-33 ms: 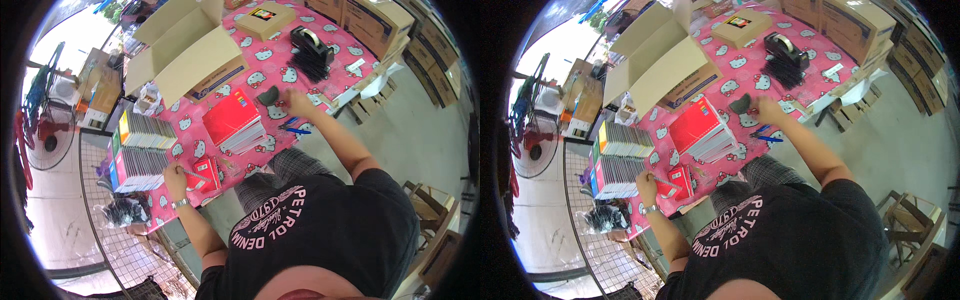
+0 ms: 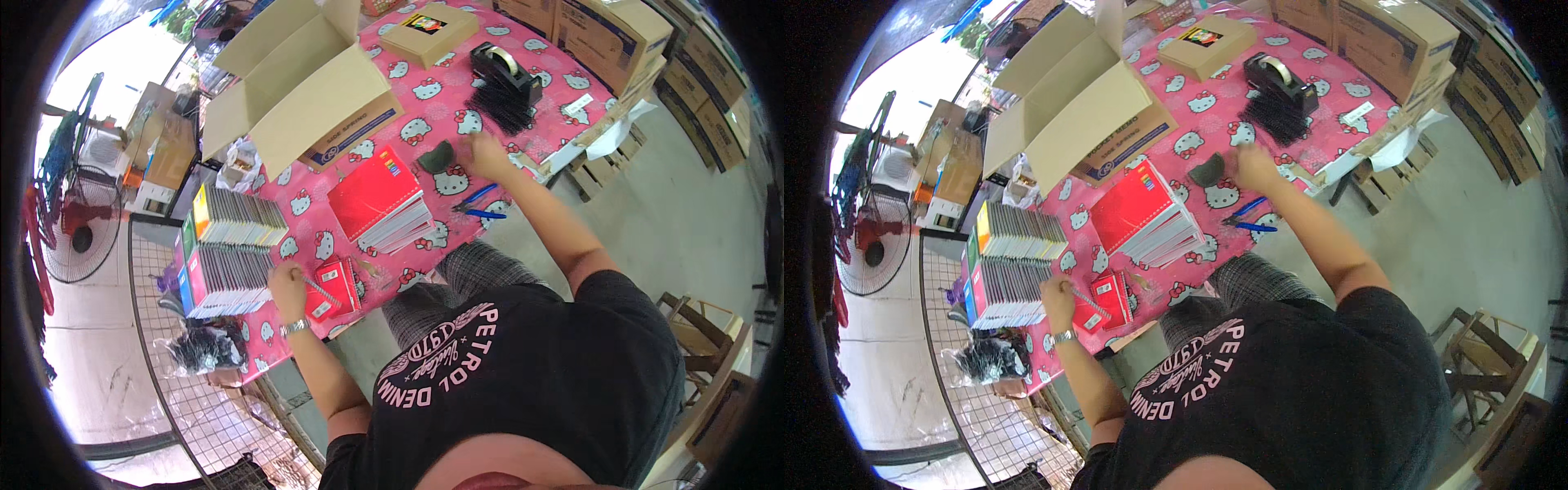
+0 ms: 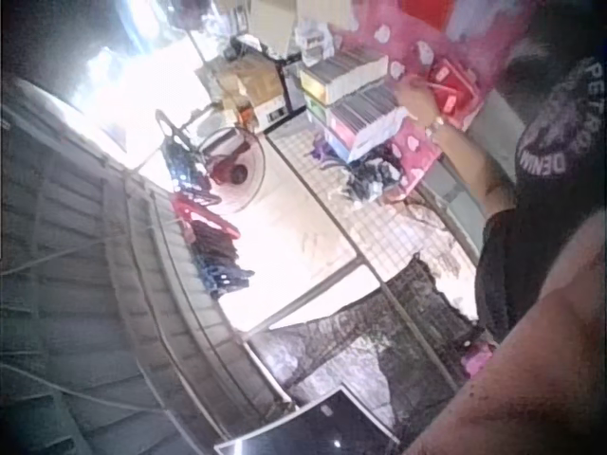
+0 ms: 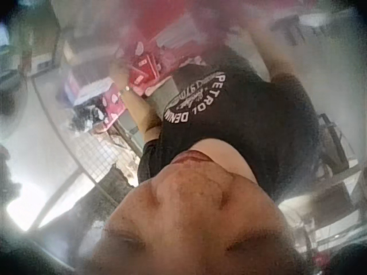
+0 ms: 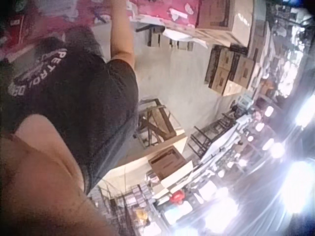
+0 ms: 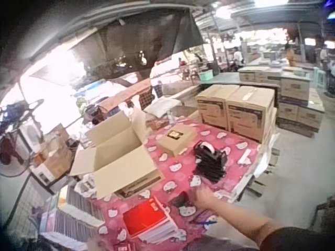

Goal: The person prepares notebooks by aligning them, using a blue tool to work on the spiral bindings, and placing them onto a stack on a table.

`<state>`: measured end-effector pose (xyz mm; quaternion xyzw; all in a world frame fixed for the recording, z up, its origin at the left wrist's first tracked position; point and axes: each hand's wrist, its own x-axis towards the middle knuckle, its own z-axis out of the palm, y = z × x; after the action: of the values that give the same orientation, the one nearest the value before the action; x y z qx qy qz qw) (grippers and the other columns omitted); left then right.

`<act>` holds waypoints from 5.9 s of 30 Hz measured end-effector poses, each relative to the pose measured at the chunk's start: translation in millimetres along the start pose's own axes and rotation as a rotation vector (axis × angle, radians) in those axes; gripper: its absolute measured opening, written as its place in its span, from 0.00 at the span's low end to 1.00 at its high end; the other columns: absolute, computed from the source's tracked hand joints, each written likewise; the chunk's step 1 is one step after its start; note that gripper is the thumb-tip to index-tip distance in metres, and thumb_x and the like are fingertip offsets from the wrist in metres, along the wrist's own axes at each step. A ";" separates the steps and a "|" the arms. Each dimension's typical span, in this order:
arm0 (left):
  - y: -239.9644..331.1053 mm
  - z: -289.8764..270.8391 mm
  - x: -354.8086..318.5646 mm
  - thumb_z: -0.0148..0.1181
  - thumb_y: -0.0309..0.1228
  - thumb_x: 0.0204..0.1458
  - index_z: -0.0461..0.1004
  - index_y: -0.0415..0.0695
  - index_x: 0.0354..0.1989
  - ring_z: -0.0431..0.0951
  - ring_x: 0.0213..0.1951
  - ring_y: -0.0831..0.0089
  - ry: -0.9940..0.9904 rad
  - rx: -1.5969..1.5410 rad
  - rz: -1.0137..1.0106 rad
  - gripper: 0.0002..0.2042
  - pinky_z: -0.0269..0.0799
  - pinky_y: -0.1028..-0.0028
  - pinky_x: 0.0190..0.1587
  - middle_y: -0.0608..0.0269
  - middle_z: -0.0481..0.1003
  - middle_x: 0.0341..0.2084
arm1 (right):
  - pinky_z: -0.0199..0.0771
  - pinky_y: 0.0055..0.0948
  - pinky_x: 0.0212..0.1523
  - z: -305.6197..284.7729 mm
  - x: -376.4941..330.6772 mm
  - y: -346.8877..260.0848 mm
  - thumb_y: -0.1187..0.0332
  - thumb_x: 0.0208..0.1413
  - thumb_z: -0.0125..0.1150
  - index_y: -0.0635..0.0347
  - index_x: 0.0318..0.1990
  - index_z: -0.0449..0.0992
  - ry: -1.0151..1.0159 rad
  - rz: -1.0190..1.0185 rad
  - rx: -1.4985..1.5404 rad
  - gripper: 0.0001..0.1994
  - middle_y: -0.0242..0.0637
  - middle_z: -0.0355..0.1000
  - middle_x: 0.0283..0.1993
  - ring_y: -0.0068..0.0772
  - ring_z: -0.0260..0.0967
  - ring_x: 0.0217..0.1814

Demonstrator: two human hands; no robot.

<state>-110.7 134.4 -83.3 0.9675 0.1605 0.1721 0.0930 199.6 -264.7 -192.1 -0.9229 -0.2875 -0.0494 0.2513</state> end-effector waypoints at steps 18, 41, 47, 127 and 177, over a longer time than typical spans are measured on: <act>220.7 -41.5 34.2 0.59 0.28 0.51 0.75 0.44 0.45 0.74 0.47 0.57 0.151 0.042 0.590 0.12 0.71 0.63 0.46 0.57 0.76 0.41 | 0.74 0.33 0.41 -79.9 39.5 -53.0 0.66 0.60 0.55 0.61 0.50 0.77 0.064 0.144 0.671 0.14 0.43 0.75 0.35 0.36 0.73 0.36; 223.1 -30.6 94.3 0.56 0.39 0.58 0.73 0.43 0.37 0.72 0.37 0.60 0.285 0.048 0.477 0.11 0.61 0.61 0.44 0.58 0.73 0.31 | 0.73 0.39 0.44 -151.4 18.3 -146.3 0.77 0.51 0.62 0.57 0.46 0.79 -0.005 -0.500 0.722 0.14 0.44 0.70 0.45 0.47 0.71 0.48; 227.3 -34.9 96.0 0.57 0.38 0.58 0.73 0.43 0.37 0.73 0.38 0.59 0.258 0.051 0.467 0.11 0.61 0.61 0.44 0.57 0.74 0.32 | 0.73 0.35 0.45 -157.5 22.3 -142.8 0.75 0.56 0.60 0.57 0.52 0.77 0.066 -0.658 0.550 0.15 0.44 0.75 0.46 0.41 0.74 0.47; 222.5 -38.3 88.8 0.56 0.37 0.59 0.74 0.42 0.41 0.71 0.47 0.54 0.154 -0.193 0.583 0.11 0.62 0.57 0.51 0.55 0.76 0.40 | 0.67 0.42 0.60 -19.0 79.9 -83.5 0.54 0.49 0.60 0.55 0.57 0.70 -0.490 0.150 0.331 0.27 0.53 0.67 0.60 0.48 0.66 0.61; 199.9 -31.8 106.3 0.66 0.31 0.54 0.75 0.41 0.40 0.64 0.19 0.86 0.082 -0.659 0.072 0.10 0.61 0.81 0.20 0.72 0.69 0.21 | 0.66 0.38 0.59 -6.9 81.0 -22.6 0.52 0.50 0.63 0.53 0.57 0.75 -0.420 0.082 0.088 0.26 0.36 0.75 0.52 0.38 0.68 0.59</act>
<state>27.9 -11.3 25.3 0.8827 0.0658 0.2567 0.3881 254.6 -211.1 -157.2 -0.9120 -0.2976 0.1668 0.2279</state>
